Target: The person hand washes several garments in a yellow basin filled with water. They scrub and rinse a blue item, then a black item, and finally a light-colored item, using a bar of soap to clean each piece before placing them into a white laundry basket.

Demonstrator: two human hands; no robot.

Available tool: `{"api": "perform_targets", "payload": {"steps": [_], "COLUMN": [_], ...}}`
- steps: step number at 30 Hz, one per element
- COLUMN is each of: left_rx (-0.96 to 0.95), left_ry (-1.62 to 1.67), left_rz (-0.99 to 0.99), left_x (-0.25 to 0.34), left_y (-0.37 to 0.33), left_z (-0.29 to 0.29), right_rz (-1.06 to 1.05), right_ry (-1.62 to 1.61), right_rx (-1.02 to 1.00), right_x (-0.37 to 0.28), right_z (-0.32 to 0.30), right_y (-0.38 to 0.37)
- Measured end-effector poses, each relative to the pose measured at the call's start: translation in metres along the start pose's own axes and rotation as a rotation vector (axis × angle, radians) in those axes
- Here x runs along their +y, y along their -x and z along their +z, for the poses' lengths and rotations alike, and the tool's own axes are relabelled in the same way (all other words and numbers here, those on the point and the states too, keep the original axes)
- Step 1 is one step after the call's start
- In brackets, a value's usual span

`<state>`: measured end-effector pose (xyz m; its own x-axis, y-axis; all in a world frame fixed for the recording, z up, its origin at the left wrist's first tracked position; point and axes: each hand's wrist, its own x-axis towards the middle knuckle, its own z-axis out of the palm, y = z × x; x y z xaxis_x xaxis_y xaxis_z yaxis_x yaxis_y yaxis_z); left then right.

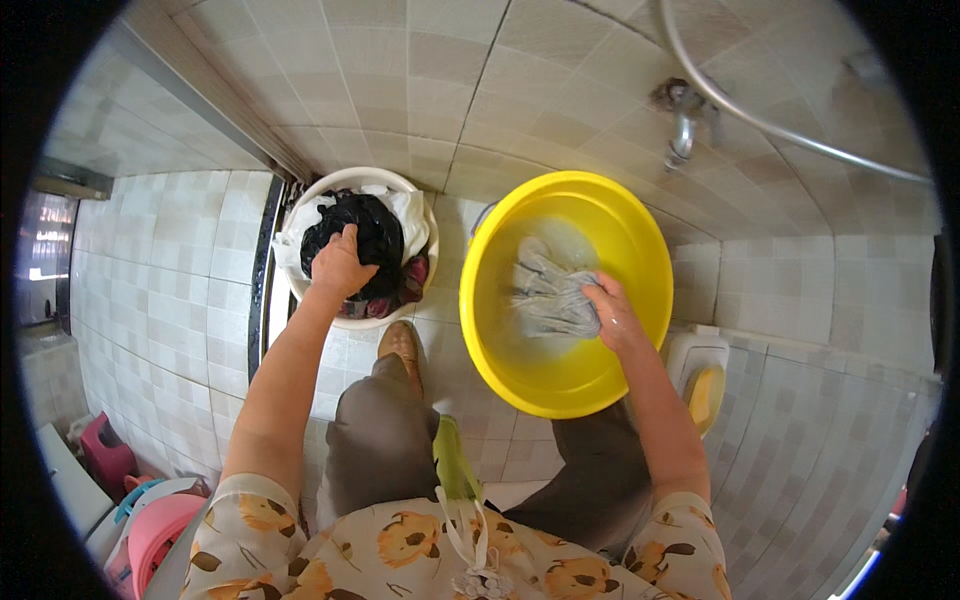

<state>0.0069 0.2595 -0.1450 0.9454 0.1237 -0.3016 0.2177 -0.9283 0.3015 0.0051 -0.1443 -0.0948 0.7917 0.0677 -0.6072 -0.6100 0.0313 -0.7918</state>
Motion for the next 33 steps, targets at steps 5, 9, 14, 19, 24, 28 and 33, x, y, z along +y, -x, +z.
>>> {"api": "perform_targets", "payload": {"steps": [5,9,14,19,24,28,33], "left_rx": [0.030,0.260,-0.191,-0.181,-0.172,0.035,0.177], "left_ry": [-0.021,0.160,0.491,0.617,0.610,0.734,0.881], "left_rz": [0.099,0.206,0.453,0.680,0.583,0.596,0.451], "left_x": [0.006,0.042,0.150,0.227,0.234,0.246,0.249], "left_y": [0.022,0.046,0.084,0.110,0.098,0.093,0.083], "left_z": [-0.028,-0.061,-0.084,-0.033,-0.027,-0.041,-0.067], "right_rz": [-0.102,-0.181,-0.304,-0.439,-0.457,-0.445,-0.551], "right_ry": [-0.068,-0.149,-0.280,-0.435,-0.545,-0.479,-0.299], "right_rx": [0.108,0.192,0.191,0.040,0.103,0.320,0.567], "right_x": [-0.021,-0.035,-0.050,-0.048,-0.048,-0.027,-0.019], "right_z": [0.010,0.014,0.024,0.034,0.007,-0.016,-0.023], "right_y": [0.045,0.074,0.102,0.109,0.107,0.091,0.088]}}
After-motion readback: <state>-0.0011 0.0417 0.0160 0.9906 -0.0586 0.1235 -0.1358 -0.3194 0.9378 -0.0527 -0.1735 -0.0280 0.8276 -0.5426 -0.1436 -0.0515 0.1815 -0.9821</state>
